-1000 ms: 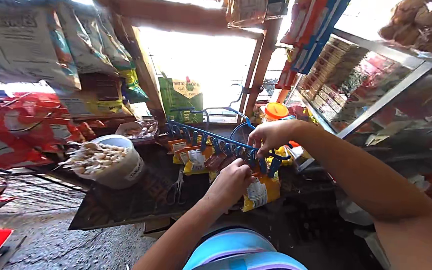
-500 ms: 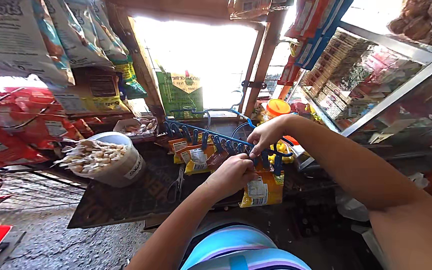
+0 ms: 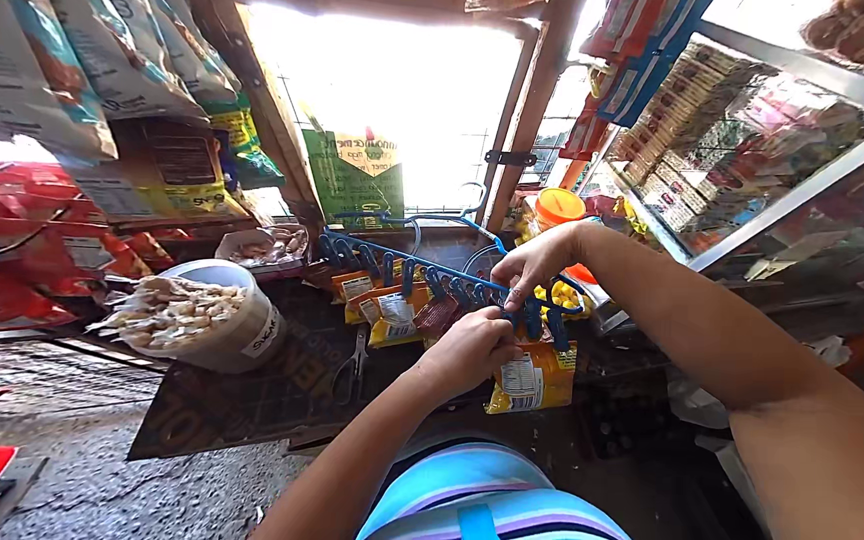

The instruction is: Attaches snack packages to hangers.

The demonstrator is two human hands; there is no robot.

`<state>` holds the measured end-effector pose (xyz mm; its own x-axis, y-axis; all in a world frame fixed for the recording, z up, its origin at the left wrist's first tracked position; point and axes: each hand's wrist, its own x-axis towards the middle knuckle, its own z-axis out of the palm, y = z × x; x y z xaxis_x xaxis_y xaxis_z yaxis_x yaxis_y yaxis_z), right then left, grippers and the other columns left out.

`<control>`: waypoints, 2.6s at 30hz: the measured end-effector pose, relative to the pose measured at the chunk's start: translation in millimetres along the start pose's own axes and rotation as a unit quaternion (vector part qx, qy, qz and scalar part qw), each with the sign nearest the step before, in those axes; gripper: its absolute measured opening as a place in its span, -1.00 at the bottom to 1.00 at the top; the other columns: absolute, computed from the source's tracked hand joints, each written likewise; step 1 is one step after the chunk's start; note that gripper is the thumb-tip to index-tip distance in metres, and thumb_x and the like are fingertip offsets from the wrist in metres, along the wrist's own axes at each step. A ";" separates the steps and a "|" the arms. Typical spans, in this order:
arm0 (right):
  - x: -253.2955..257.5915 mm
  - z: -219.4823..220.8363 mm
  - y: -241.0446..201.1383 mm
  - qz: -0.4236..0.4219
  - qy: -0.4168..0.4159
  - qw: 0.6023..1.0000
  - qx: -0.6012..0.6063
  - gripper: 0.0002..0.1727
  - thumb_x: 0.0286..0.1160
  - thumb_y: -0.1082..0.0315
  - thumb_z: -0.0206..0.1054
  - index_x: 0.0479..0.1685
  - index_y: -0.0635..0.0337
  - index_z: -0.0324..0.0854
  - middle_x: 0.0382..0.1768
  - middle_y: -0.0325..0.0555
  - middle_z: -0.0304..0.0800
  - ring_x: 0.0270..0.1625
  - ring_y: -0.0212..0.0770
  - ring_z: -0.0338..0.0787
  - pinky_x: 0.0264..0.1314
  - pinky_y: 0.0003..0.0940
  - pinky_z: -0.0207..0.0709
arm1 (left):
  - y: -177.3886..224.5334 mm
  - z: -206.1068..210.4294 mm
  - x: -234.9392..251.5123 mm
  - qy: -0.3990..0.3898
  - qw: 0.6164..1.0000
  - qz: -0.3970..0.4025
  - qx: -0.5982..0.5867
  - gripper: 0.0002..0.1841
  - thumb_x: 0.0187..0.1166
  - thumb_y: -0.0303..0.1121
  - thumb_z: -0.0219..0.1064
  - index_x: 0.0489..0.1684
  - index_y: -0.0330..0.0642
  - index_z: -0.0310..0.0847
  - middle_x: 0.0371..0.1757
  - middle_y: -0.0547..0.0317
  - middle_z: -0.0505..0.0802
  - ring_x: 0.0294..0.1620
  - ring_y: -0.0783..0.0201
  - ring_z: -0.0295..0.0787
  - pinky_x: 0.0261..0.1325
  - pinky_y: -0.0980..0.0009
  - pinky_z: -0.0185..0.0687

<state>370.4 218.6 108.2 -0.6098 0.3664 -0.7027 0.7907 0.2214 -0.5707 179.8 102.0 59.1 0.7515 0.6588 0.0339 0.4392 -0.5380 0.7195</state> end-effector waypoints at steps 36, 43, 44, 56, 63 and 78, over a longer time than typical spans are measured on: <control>-19.3 6.6 19.5 -0.099 0.118 0.981 0.115 -0.42 0.53 0.54 0.37 0.55 0.29 0.33 0.08 0.08 0.73 0.01 -0.25 0.80 0.14 -0.33 0.69 | -25.5 -26.9 -168.7 0.314 0.949 0.026 0.016 -0.71 0.70 0.03 0.29 -0.23 0.07 0.72 -0.15 0.46 0.75 -0.11 0.68 0.67 -0.06 0.72 0.62; -15.2 5.3 9.9 -0.037 0.228 0.973 0.000 -0.42 0.50 0.33 0.51 0.50 0.24 0.45 0.11 0.12 0.81 0.07 -0.04 0.87 0.21 -0.08 0.71 | -66.6 -8.7 -223.6 0.462 0.877 -0.133 -0.012 -0.62 0.59 0.05 0.37 -0.29 -0.11 0.78 -0.15 0.44 0.75 -0.16 0.76 0.65 -0.12 0.82 0.59; -16.2 3.6 -0.6 -0.028 0.251 0.967 -0.028 -0.45 0.52 0.34 0.50 0.47 0.26 0.47 0.15 0.15 0.80 0.10 0.01 0.87 0.24 -0.02 0.70 | -74.3 -4.6 -224.8 0.470 0.871 -0.145 -0.013 -0.61 0.59 0.02 0.37 -0.29 -0.18 0.78 -0.15 0.39 0.75 -0.15 0.75 0.65 -0.11 0.82 0.59; 89.7 -1.9 -108.7 -0.090 0.332 0.925 -0.161 -0.68 0.77 0.35 0.17 0.32 0.34 0.61 0.19 0.19 0.77 0.31 0.10 0.75 0.45 0.08 0.53 | -116.7 28.6 -228.8 0.540 0.788 -0.232 0.185 -0.53 0.59 -0.05 0.29 0.09 -0.37 0.70 0.30 -0.40 0.66 0.38 -0.17 0.58 0.44 0.07 0.48; 155.3 -25.2 -130.1 0.039 0.284 0.948 -0.139 -0.54 0.83 0.15 0.09 0.47 0.27 0.55 0.27 0.28 0.73 0.39 0.23 0.70 0.44 0.29 0.46 | -115.0 25.8 -214.9 0.552 0.751 -0.127 0.338 -0.70 0.75 0.07 0.14 0.03 0.11 0.59 0.28 0.13 0.68 0.60 0.06 0.39 0.76 0.04 -0.05; 152.5 -26.1 -117.3 -0.040 0.228 0.972 -0.032 -0.52 0.59 0.06 0.44 0.24 0.29 0.68 0.01 0.14 0.83 0.11 0.04 0.81 0.29 0.15 0.57 | -112.2 -63.2 -135.7 0.334 0.905 -0.104 0.242 -0.75 0.63 -0.28 0.31 -0.06 -0.28 0.81 0.14 -0.13 0.82 0.20 -0.13 0.77 0.25 -0.08 0.68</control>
<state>186.0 272.1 79.1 -0.5930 0.7059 -0.3874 0.7528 0.3154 -0.5778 -2.6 106.2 17.7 0.2337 0.8566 0.4600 0.8225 -0.4264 0.3763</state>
